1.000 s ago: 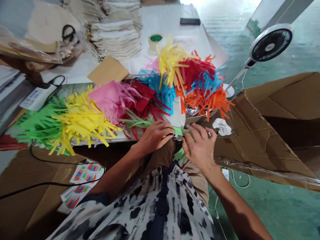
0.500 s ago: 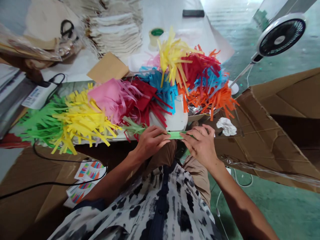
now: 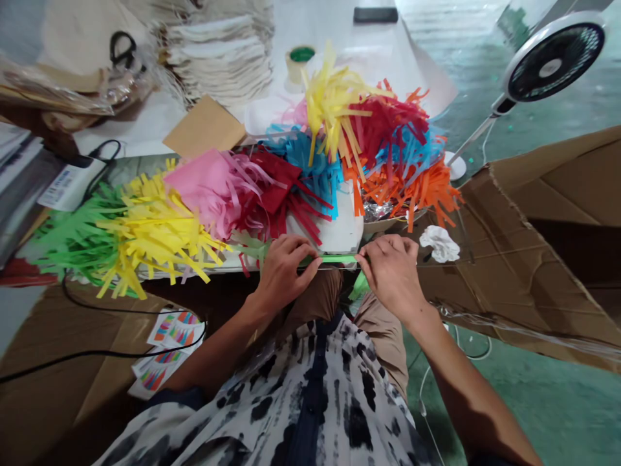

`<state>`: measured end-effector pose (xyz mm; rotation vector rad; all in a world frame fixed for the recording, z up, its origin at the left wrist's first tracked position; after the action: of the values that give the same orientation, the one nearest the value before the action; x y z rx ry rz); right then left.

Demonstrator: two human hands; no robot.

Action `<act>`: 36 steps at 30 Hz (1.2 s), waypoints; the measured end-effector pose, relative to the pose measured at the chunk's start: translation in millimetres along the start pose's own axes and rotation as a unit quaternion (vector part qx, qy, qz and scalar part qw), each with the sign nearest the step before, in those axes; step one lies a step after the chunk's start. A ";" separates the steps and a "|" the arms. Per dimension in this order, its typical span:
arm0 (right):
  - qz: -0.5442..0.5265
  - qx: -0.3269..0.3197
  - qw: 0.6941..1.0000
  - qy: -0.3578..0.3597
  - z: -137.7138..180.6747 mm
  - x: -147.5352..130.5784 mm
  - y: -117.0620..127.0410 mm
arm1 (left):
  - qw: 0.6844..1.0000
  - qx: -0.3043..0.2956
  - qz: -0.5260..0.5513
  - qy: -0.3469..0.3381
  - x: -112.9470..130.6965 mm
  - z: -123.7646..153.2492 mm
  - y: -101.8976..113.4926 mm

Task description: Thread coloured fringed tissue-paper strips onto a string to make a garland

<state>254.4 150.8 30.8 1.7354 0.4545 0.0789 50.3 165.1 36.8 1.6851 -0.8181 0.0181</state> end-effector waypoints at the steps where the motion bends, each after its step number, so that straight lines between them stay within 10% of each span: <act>1: 0.015 -0.004 1.000 0.002 -1.7 -0.5 -1.1 | 1.000 0.003 -0.006 0.010 -0.8 -0.6 0.0; 11: 0.084 -0.025 0.996 0.005 -10.9 -5.2 0.6 | 0.998 0.004 -0.046 0.040 -1.9 -6.3 1.0; 21: 0.059 0.138 0.983 0.102 28.8 -41.3 9.2 | 0.989 0.049 -0.054 -0.130 26.2 3.4 -4.3; 31: 0.036 0.135 0.987 0.077 26.5 -22.8 16.5 | 0.982 0.155 -0.102 -0.032 -14.6 18.3 50.2; 36: 0.048 0.126 0.987 0.087 18.1 -28.8 21.0 | 0.987 0.009 -0.010 -0.163 31.9 -2.4 -0.8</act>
<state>238.7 121.1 52.5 2.0077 0.5259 0.2533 75.7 151.2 50.5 1.7383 -1.0456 -0.2710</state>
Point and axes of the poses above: each hand's wrist, its own z-axis away from the middle knuckle, its own y-axis out of the back of the hand, x = y × z, the point moved 7 cm from there along -z, towards the middle knuckle
